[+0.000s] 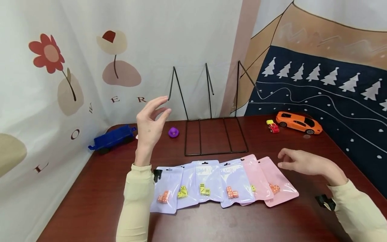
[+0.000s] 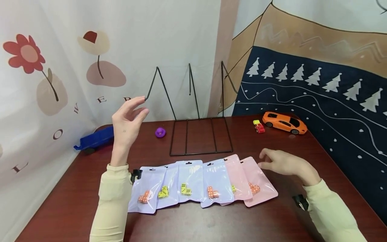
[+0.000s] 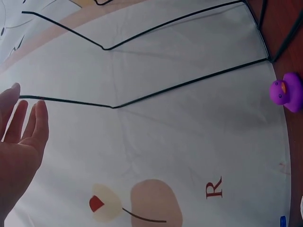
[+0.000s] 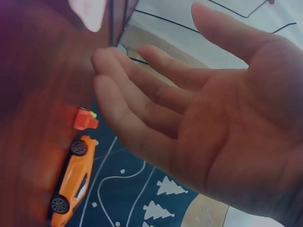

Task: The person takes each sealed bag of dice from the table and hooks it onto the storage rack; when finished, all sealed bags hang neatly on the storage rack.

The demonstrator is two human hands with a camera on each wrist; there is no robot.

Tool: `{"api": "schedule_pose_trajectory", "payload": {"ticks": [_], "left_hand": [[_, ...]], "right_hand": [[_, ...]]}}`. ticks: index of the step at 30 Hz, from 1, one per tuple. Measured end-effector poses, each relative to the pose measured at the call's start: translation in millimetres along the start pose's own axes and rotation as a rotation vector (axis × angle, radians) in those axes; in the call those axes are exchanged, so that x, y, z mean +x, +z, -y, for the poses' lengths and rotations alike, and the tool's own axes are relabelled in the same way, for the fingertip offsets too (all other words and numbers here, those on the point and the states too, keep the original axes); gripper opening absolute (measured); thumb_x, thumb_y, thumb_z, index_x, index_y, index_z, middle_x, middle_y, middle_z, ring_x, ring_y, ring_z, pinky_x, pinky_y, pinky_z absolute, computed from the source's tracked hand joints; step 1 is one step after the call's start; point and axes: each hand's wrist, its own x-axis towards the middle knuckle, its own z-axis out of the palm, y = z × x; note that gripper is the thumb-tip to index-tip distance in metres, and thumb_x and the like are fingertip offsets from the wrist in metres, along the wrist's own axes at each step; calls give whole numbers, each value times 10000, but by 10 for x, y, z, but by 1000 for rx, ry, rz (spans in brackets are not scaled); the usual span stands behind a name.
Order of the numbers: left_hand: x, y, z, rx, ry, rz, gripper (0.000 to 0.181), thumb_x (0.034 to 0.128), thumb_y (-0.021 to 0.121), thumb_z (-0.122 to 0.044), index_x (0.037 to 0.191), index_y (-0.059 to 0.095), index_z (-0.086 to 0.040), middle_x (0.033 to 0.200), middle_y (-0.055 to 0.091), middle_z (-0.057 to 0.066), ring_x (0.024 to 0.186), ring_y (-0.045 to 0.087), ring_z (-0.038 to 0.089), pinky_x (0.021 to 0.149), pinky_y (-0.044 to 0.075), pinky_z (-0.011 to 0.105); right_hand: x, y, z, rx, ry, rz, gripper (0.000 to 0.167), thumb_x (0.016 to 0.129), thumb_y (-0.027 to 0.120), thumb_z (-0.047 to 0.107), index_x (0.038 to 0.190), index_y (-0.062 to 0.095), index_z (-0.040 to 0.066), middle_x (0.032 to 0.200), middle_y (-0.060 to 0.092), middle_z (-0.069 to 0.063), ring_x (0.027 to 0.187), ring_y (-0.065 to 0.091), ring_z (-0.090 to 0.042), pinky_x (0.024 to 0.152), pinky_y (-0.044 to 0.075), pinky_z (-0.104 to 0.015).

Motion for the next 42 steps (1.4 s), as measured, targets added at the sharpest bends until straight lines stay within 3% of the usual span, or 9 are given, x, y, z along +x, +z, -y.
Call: {"api": "schedule_pose_trajectory", "payload": {"ticks": [10, 19, 26, 34, 38, 42], "left_hand": [[43, 22, 76, -4, 23, -19, 268, 801, 628, 196, 1068, 611, 180, 1083, 596, 294, 1023, 583, 316, 865, 512, 398], [107, 59, 74, 7, 29, -17, 214, 813, 621, 186, 1026, 632, 169, 1078, 615, 277, 1035, 591, 306, 884, 496, 449], [123, 85, 72, 9, 42, -27, 161, 824, 621, 171, 982, 646, 153, 1047, 625, 269, 1023, 601, 315, 894, 498, 403], [99, 103, 40, 44, 22, -41, 138, 831, 617, 163, 966, 643, 150, 1038, 632, 253, 1012, 611, 280, 895, 499, 390], [95, 107, 28, 43, 13, -40, 137, 835, 617, 157, 968, 645, 147, 1039, 636, 243, 1011, 615, 267, 900, 496, 383], [109, 87, 205, 30, 42, -30, 155, 835, 637, 130, 980, 675, 91, 1052, 658, 165, 1021, 617, 251, 900, 496, 376]], "right_hand": [[-16, 222, -54, 206, 92, 112, 449, 877, 683, 200, 1164, 425, -31, 840, 541, -86, 713, 554, -225, 612, 532, -354], [24, 314, -79, 297, 185, 111, 536, 763, 765, 34, 1124, 373, -17, 844, 475, -127, 739, 523, -245, 629, 561, -381], [19, 256, -130, 250, 101, 120, 395, 750, 736, -41, 1013, 448, 21, 814, 483, -100, 714, 487, -231, 577, 505, -327], [-28, 40, -172, 166, 6, 15, 297, 750, 680, -100, 998, 576, 25, 835, 530, -58, 774, 486, -228, 598, 464, -277], [-94, -78, -184, 74, -48, -114, 277, 758, 673, -85, 990, 602, 48, 822, 555, -30, 745, 497, -199, 591, 459, -255], [-145, -130, -152, -55, -71, -296, 259, 774, 698, -53, 986, 614, 70, 821, 583, -1, 738, 520, -172, 599, 458, -246]]}}
